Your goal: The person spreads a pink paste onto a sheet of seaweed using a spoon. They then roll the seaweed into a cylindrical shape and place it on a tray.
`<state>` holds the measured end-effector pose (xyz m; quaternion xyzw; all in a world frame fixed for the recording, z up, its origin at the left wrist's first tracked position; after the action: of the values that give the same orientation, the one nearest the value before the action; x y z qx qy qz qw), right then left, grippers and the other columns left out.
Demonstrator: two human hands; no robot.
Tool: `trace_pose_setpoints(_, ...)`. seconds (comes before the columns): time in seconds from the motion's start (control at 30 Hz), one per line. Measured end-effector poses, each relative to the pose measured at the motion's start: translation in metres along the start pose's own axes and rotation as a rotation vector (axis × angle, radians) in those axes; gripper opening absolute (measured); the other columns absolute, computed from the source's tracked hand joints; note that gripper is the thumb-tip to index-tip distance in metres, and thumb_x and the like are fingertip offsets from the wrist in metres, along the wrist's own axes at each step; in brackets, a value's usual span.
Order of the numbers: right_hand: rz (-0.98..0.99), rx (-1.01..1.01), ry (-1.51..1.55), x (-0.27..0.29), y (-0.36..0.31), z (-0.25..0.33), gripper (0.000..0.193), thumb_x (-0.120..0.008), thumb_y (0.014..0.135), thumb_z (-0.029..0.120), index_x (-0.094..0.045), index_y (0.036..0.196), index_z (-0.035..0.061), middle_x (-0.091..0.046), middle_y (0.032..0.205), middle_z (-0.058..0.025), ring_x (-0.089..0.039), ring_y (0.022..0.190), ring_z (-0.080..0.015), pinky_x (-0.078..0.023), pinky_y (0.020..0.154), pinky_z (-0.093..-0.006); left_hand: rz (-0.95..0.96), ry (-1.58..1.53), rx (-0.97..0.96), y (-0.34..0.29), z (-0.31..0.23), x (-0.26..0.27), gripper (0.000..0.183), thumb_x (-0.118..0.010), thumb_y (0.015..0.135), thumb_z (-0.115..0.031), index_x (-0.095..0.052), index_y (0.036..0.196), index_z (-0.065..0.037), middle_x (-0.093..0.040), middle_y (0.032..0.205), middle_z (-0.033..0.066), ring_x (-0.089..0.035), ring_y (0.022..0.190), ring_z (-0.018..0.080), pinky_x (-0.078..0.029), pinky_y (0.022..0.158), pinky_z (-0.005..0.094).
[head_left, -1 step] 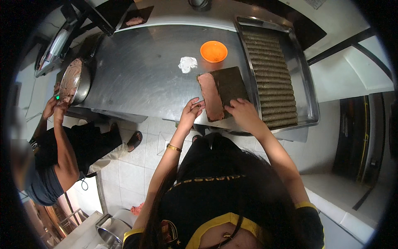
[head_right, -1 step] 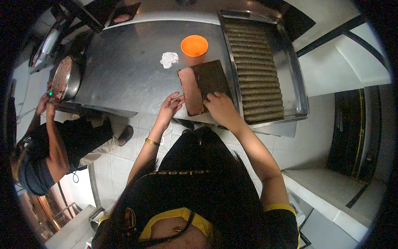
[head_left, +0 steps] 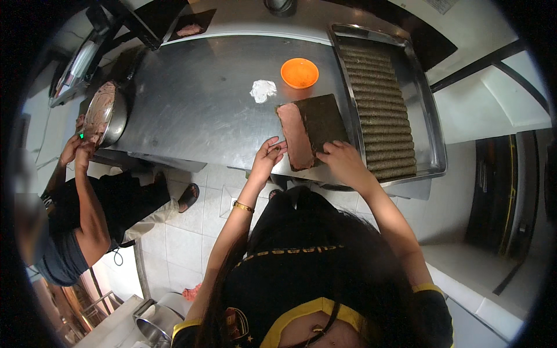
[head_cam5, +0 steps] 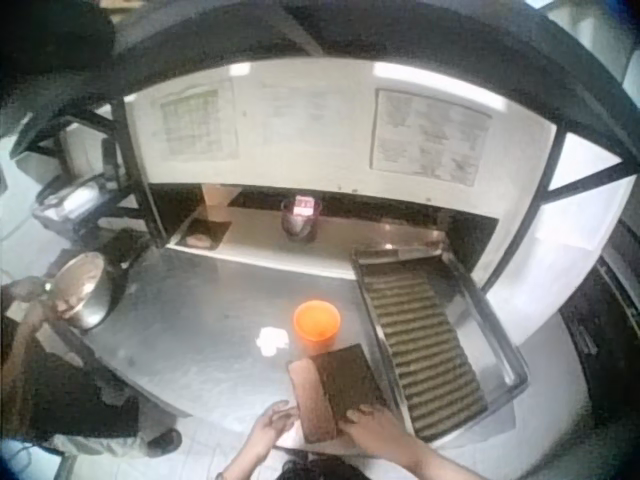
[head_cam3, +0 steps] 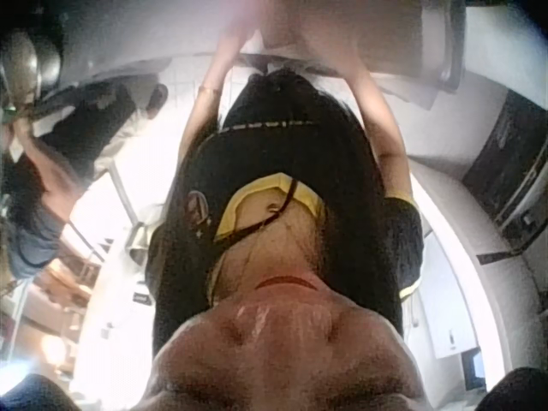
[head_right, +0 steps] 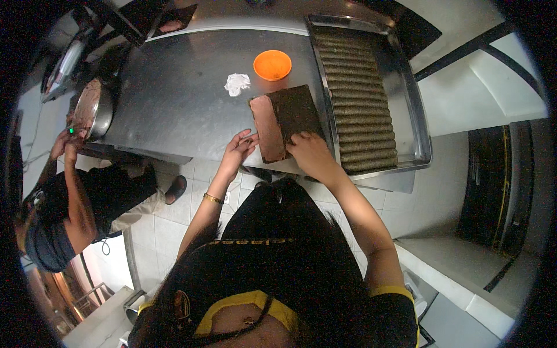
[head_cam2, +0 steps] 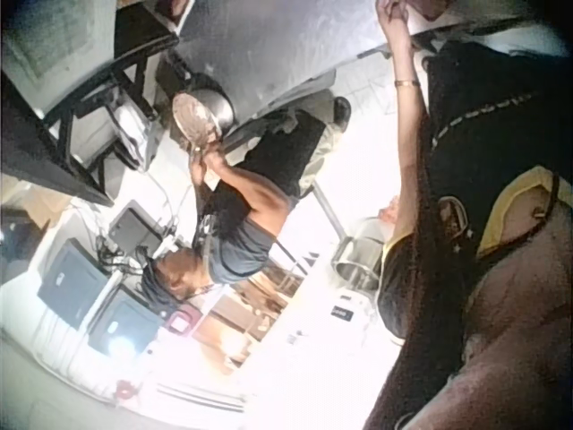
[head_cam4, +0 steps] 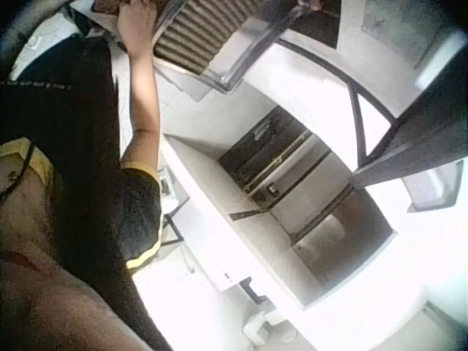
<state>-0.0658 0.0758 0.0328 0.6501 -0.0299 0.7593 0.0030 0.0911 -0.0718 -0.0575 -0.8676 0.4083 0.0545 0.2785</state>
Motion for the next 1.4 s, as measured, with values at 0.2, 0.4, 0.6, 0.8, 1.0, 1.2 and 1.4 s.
trace_pose_setpoints(0.2,-0.127,-0.016,-0.008,0.015,0.004,-0.014,0.024,-0.05,0.077,0.011,-0.066,0.094,0.0088,-0.056,0.088,-0.006,-0.055,0.091,-0.0229,-0.045,0.081,-0.0361,-0.046,-0.108,-0.021,0.019,-0.004,-0.002,0.041,-0.037,0.095,-0.014,-0.029,0.133,-0.002,-0.049,0.126,0.0129,-0.049,0.115,0.02,-0.038,0.097,0.0285)
trace_pose_setpoints(0.4,-0.219,0.031,-0.156,0.002,0.041,-0.02,0.021,-0.052,0.078,0.014,-0.065,0.094,0.007,-0.057,0.089,-0.0052,-0.055,0.091,-0.0215,-0.045,0.08,-0.035,-0.048,-0.25,-0.037,0.034,-0.009,0.001,0.041,-0.036,0.096,-0.02,-0.029,0.133,-0.003,-0.049,0.126,0.0136,-0.051,0.111,0.0202,-0.041,0.095,0.0292)
trace_pose_setpoints(0.6,-0.245,0.053,-0.207,-0.008,0.065,-0.034,0.018,-0.053,0.08,0.017,-0.065,0.092,0.009,-0.056,0.086,-0.0032,-0.055,0.085,-0.0197,-0.045,0.075,-0.0347,-0.052,-0.316,-0.052,0.033,-0.009,0.001,0.038,-0.036,0.096,-0.024,-0.032,0.129,-0.005,-0.05,0.123,0.0163,-0.054,0.108,0.0206,-0.046,0.09,0.0277)
trace_pose_setpoints(0.8,-0.2,-0.032,-0.18,-0.011,0.103,-0.055,0.02,-0.054,0.08,0.014,-0.064,0.096,0.0091,-0.057,0.09,-0.0031,-0.056,0.089,-0.0215,-0.045,0.076,-0.0362,-0.036,-0.297,-0.045,0.037,-0.009,0.003,0.04,-0.037,0.096,-0.027,-0.032,0.129,-0.005,-0.051,0.123,0.0164,-0.055,0.107,0.0211,-0.045,0.089,0.0277)
trace_pose_setpoints(1.0,-0.453,-0.096,0.201,-0.003,0.102,-0.065,0.031,-0.054,0.079,0.003,-0.063,0.107,0.0094,-0.061,0.096,-0.0069,-0.061,0.085,-0.0241,-0.048,0.068,-0.0347,-0.043,-0.09,-0.154,0.04,-0.005,0.009,0.042,-0.038,0.095,-0.03,-0.035,0.128,-0.002,-0.053,0.121,0.0137,-0.055,0.104,0.018,-0.043,0.087,0.025)
trace_pose_setpoints(1.2,-0.349,-0.473,0.97,-0.05,0.059,-0.081,0.03,-0.053,0.084,0.002,-0.064,0.11,0.0103,-0.065,0.087,-0.0087,-0.058,0.068,-0.0164,-0.045,0.06,-0.0281,-0.041,0.003,-0.215,0.045,0.008,0.013,0.039,-0.035,0.097,-0.025,-0.036,0.127,0.0,-0.055,0.114,0.0124,-0.055,0.101,0.0172,-0.043,0.086,0.0254)
trace_pose_setpoints(1.4,-0.355,-0.628,1.137,-0.106,0.028,-0.087,0.026,-0.05,0.088,0.002,-0.062,0.111,0.0035,-0.065,0.083,-0.008,-0.054,0.061,-0.0104,-0.045,0.056,-0.0251,0.031,-0.052,-0.259,0.045,0.014,0.016,0.035,-0.032,0.097,-0.018,-0.035,0.127,0.0,-0.052,0.118,0.0126,-0.053,0.105,0.0184,-0.041,0.09,0.0269)
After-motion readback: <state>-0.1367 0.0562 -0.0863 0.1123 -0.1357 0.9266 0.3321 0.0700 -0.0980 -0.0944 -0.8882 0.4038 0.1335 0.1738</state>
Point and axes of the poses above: each hand's wrist, its own y-axis towards the middle knuckle, its own x-axis out of the back of the hand, z = x × y, the point moved 2 cm from there along y, towards the middle knuckle
